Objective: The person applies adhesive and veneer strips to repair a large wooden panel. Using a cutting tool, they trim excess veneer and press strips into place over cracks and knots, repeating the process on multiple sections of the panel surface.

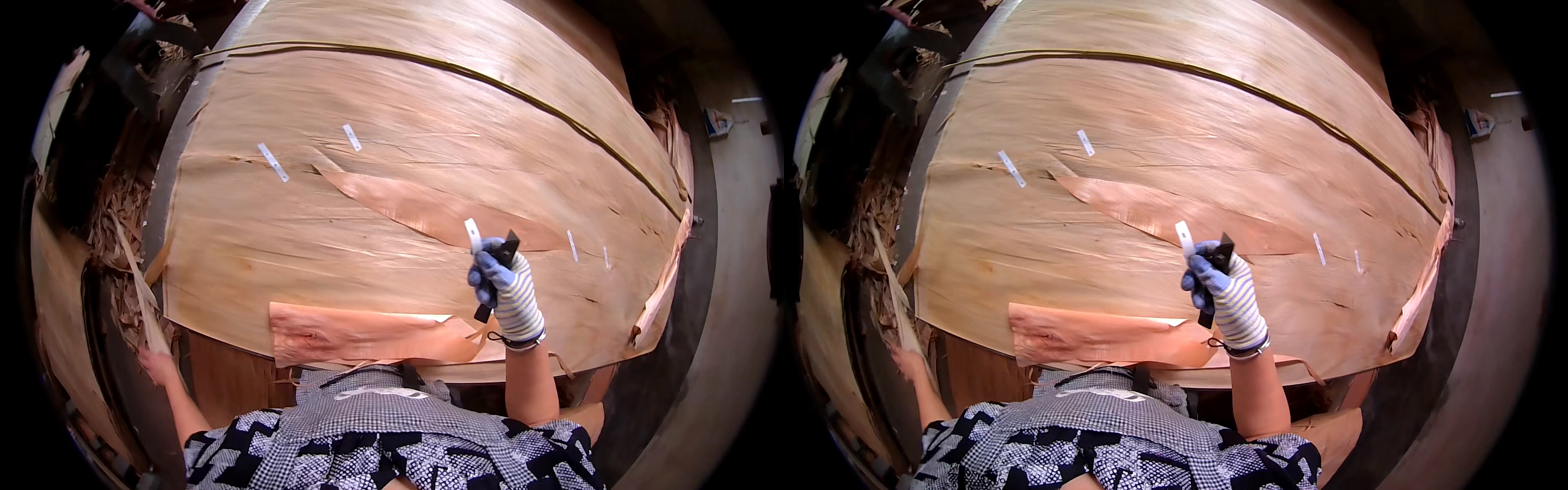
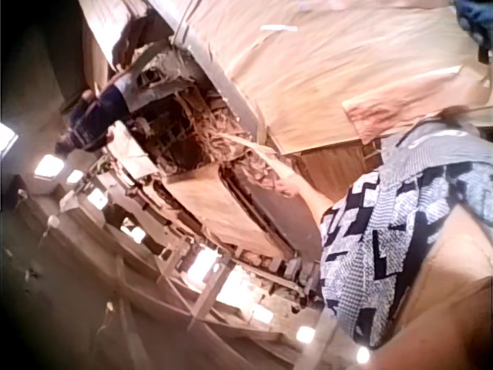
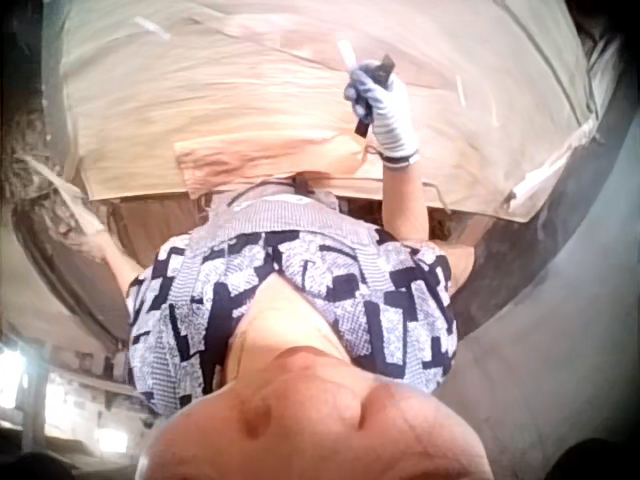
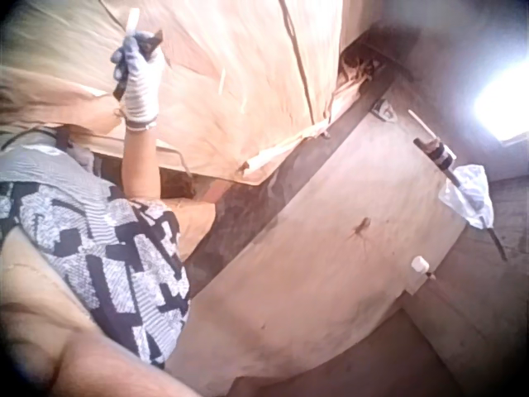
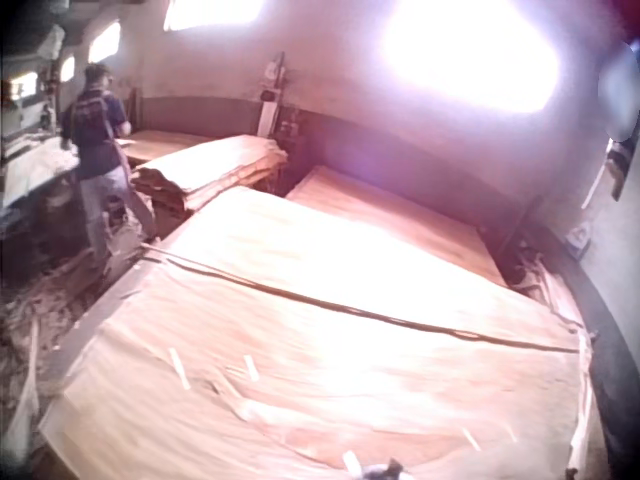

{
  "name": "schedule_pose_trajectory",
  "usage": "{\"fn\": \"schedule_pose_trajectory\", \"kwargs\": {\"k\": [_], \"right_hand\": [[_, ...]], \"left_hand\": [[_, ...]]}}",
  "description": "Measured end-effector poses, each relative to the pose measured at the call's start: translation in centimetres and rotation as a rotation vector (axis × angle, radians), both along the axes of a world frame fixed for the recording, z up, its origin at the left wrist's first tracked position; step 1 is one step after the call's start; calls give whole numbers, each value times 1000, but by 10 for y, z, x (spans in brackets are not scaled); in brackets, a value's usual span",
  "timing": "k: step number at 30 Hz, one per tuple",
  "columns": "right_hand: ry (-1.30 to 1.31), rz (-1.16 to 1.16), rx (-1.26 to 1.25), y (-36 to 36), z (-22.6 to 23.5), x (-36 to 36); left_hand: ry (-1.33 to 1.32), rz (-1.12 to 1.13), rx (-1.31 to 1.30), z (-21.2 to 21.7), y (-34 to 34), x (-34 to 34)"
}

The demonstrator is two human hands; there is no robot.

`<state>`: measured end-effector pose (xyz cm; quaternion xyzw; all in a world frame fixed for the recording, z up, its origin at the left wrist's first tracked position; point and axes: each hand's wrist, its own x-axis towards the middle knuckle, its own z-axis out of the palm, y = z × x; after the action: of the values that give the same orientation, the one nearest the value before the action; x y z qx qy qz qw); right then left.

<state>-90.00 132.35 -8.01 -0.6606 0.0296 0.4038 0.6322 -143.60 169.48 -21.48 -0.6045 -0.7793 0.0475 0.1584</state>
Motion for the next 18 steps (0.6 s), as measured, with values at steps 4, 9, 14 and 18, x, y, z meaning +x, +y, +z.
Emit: {"fn": "schedule_pose_trajectory", "kwargs": {"k": [4,9,14,18], "right_hand": [[8,119,-6,37,-15,-4],[-36,222,-95,89,-55,-3],[-57,251,-34,155,-95,-4],[-23,206,12,206,-138,-1]], "left_hand": [[-522,-821,-155,-4,-4,168],[-604,-1526,-400,-2,-71,391],[-617,-1600,-415,-28,-72,428],[-676,-1566,-441,-41,-65,426]]}}
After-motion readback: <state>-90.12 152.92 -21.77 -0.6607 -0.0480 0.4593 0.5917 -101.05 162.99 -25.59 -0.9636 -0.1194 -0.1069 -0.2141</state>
